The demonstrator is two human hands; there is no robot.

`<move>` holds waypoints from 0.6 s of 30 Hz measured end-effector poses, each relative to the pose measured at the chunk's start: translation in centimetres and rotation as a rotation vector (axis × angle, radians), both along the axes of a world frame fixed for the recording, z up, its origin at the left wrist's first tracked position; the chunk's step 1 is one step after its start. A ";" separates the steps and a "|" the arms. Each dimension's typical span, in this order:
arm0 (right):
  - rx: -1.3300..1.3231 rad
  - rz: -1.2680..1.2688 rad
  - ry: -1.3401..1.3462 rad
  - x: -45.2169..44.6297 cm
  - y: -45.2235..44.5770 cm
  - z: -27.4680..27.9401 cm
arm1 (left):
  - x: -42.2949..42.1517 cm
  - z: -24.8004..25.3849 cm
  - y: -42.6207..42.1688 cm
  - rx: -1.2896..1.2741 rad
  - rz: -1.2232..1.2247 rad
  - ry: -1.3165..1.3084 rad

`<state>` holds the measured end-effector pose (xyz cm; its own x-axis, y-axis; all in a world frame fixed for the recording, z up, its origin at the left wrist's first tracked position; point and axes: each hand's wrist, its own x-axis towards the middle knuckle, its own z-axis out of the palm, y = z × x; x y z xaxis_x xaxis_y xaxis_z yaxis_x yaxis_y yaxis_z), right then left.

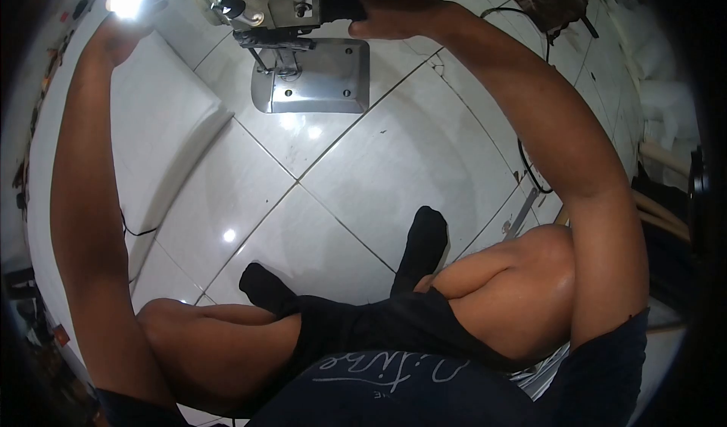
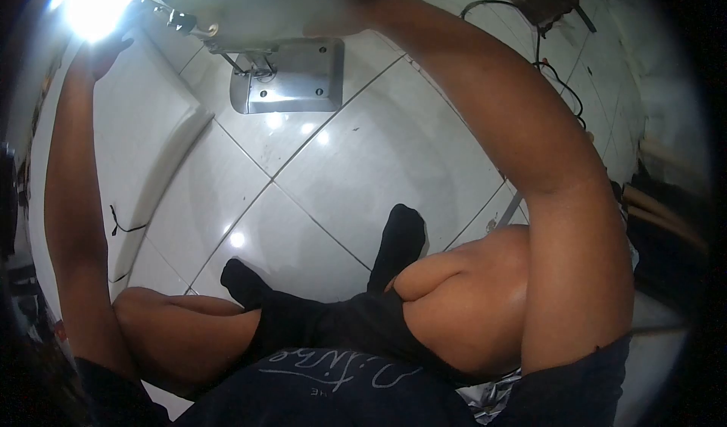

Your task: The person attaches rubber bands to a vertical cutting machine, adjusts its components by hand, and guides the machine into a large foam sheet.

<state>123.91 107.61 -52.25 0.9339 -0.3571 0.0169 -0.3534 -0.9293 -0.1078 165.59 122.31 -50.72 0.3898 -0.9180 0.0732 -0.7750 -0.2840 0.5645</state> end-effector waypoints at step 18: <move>0.064 0.007 0.076 0.4 0.4 0.8 | 2.1 -0.2 0.7 0.149 -0.018 0.134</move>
<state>124.31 107.97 -51.44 0.9342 -0.3484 -0.0772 -0.3561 -0.9238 -0.1403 167.67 123.03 -50.92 0.3707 -0.9215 -0.1156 -0.7016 -0.3594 0.6152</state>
